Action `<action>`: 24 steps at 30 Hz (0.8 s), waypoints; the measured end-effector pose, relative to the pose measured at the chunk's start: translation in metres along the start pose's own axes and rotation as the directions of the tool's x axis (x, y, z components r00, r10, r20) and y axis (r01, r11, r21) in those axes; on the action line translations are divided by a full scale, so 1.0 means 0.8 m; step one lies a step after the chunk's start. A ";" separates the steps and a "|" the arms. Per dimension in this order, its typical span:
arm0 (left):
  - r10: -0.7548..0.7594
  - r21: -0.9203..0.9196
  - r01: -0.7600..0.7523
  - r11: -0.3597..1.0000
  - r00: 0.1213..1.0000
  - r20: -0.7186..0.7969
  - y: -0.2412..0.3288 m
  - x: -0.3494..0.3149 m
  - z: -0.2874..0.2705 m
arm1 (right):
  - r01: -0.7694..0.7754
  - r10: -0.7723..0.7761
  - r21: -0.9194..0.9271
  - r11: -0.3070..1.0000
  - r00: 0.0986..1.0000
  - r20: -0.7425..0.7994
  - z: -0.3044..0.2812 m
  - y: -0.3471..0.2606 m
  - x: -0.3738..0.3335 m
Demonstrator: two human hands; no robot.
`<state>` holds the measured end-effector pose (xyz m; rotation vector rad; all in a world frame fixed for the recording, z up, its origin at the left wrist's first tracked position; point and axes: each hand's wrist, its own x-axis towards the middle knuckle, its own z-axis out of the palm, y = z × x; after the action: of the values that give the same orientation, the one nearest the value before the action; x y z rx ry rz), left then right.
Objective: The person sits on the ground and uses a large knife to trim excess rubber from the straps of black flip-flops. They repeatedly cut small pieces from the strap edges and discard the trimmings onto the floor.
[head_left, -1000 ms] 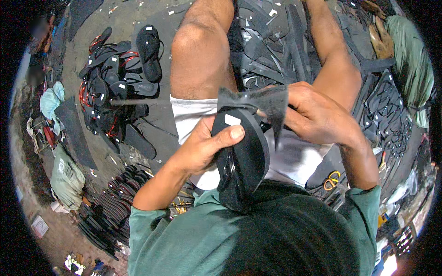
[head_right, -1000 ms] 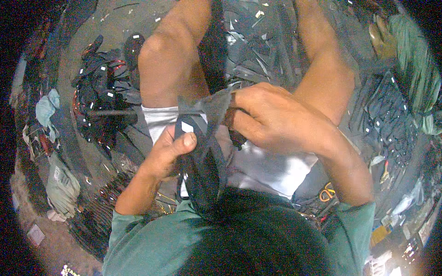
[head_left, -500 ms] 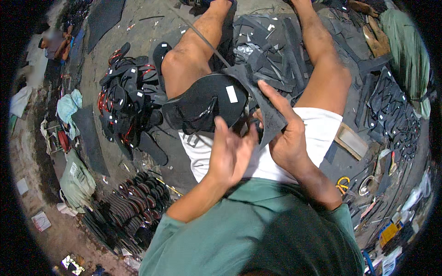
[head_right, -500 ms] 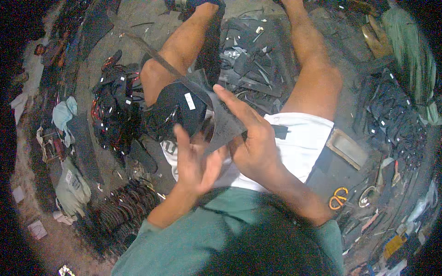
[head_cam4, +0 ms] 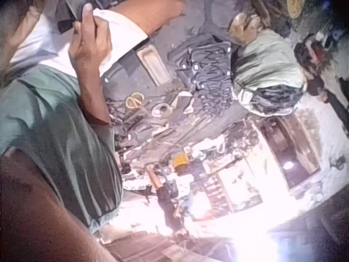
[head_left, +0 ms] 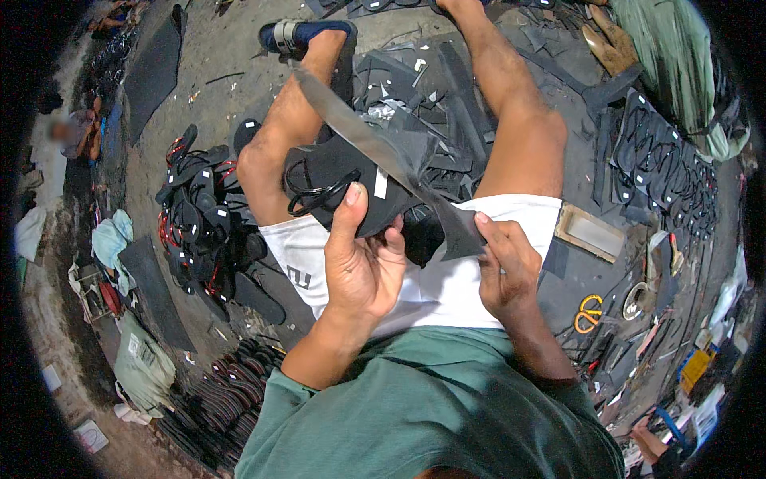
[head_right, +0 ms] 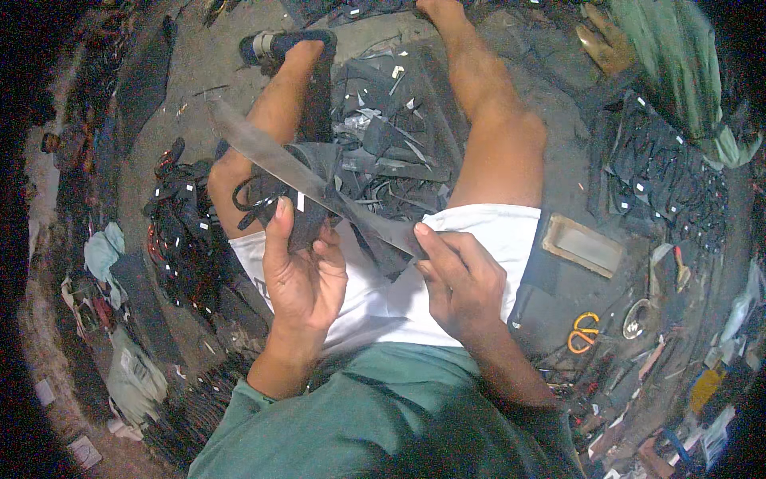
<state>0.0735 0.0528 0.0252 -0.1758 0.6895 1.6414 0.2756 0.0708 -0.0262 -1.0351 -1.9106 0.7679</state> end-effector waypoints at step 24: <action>0.027 0.242 -0.017 0.970 0.999 -0.039 -0.002 -0.042 -0.081 | -0.431 0.302 0.151 0.890 0.804 0.512 -0.026 -0.043 0.013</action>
<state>0.0649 -0.0094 -0.0115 -0.0267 0.9196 1.5633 0.2772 0.0660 0.0145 -1.1400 -1.9450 1.5877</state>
